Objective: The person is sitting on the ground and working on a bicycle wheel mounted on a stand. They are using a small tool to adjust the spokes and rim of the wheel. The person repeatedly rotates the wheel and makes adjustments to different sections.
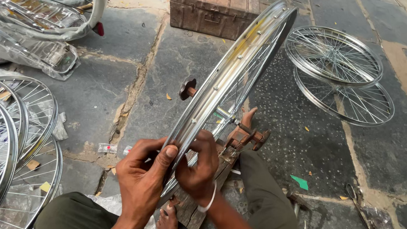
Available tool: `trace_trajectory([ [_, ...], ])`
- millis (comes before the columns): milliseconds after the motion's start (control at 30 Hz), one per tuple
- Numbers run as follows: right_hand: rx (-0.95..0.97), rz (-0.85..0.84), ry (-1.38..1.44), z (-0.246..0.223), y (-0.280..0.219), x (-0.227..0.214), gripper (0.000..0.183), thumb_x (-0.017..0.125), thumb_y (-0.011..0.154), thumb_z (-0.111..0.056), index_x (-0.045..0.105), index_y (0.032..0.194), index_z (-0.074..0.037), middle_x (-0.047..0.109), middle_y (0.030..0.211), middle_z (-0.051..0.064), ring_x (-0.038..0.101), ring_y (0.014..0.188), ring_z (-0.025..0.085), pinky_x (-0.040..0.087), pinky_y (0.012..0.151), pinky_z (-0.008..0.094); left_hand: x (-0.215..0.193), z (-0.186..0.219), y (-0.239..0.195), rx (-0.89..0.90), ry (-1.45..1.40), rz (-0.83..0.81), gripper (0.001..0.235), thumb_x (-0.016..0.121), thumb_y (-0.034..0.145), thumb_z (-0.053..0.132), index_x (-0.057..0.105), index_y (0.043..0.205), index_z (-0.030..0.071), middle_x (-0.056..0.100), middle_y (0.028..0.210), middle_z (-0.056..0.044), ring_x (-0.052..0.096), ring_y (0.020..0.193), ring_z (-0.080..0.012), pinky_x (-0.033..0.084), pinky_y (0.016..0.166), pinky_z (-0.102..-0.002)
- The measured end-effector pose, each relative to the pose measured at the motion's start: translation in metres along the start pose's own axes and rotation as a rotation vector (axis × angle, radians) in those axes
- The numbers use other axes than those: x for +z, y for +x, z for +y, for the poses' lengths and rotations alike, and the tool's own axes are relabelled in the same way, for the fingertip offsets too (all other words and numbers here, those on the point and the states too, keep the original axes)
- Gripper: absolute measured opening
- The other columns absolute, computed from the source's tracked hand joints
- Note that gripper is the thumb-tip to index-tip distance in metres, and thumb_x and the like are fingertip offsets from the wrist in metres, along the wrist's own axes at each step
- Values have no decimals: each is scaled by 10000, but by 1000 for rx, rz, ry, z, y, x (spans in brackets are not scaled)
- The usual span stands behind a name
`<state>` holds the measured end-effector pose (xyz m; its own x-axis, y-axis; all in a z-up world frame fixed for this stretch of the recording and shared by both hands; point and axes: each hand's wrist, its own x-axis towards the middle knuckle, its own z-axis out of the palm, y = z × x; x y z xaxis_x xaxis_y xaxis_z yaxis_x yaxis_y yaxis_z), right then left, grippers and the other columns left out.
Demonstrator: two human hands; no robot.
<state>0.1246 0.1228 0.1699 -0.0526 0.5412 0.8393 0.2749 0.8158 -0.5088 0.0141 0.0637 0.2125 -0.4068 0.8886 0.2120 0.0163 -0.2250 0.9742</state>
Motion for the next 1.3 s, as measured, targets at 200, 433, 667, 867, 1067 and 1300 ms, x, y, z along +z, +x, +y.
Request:
trace_trajectory([
  [200, 181, 40, 176, -26, -20, 5, 258, 575, 1015, -77, 558, 1233, 59, 641, 1214, 206, 666, 1144, 318, 540, 996, 418, -4, 9, 6, 130, 39, -109, 302, 708, 964, 218, 745, 1117, -41, 691, 952, -56, 629, 813, -95, 512, 657, -245],
  [433, 150, -162, 100, 9, 19, -25, 186, 582, 968, -14, 596, 1151, 13, 652, 1108, 150, 650, 1024, 254, 532, 956, 364, 6, 44, 25, 306, 417, -64, 312, 747, 945, 181, 685, 1191, 0, 696, 1051, -72, 650, 944, -136, 514, 817, -281],
  [667, 437, 38, 264, 48, -57, -47, 186, 633, 1039, -118, 607, 1170, 12, 640, 1142, 76, 582, 957, 135, 492, 869, 306, -2, -23, 8, 26, -269, -224, 295, 635, 1040, 150, 552, 1285, 6, 632, 1168, -64, 623, 1064, -127, 521, 913, -286],
  [867, 856, -162, -84, 95, -195, -39, 220, 701, 924, -184, 692, 1063, -14, 687, 1020, 79, 627, 794, 218, 514, 707, 365, -61, -218, -41, -434, -13, 365, 271, 577, 1058, 271, 636, 1127, 16, 642, 963, -31, 585, 872, -123, 485, 774, -287],
  [1067, 315, -556, -414, 139, -271, -20, 262, 692, 926, -218, 704, 1096, -19, 612, 1314, 273, 555, 1230, 458, 429, 1046, 526, -105, -308, -73, -551, 39, 351, 363, 560, 1099, 336, 667, 1006, 2, 597, 827, -10, 508, 756, -115, 424, 667, -293],
  [1300, 295, -612, -426, 148, -286, -3, 248, 667, 969, -201, 705, 1162, -50, 657, 1280, 150, 517, 1340, 372, 397, 1105, 534, -99, -312, -112, -630, 89, 190, 199, 564, 989, 146, 674, 1013, -18, 669, 821, -48, 594, 687, -120, 479, 612, -280],
])
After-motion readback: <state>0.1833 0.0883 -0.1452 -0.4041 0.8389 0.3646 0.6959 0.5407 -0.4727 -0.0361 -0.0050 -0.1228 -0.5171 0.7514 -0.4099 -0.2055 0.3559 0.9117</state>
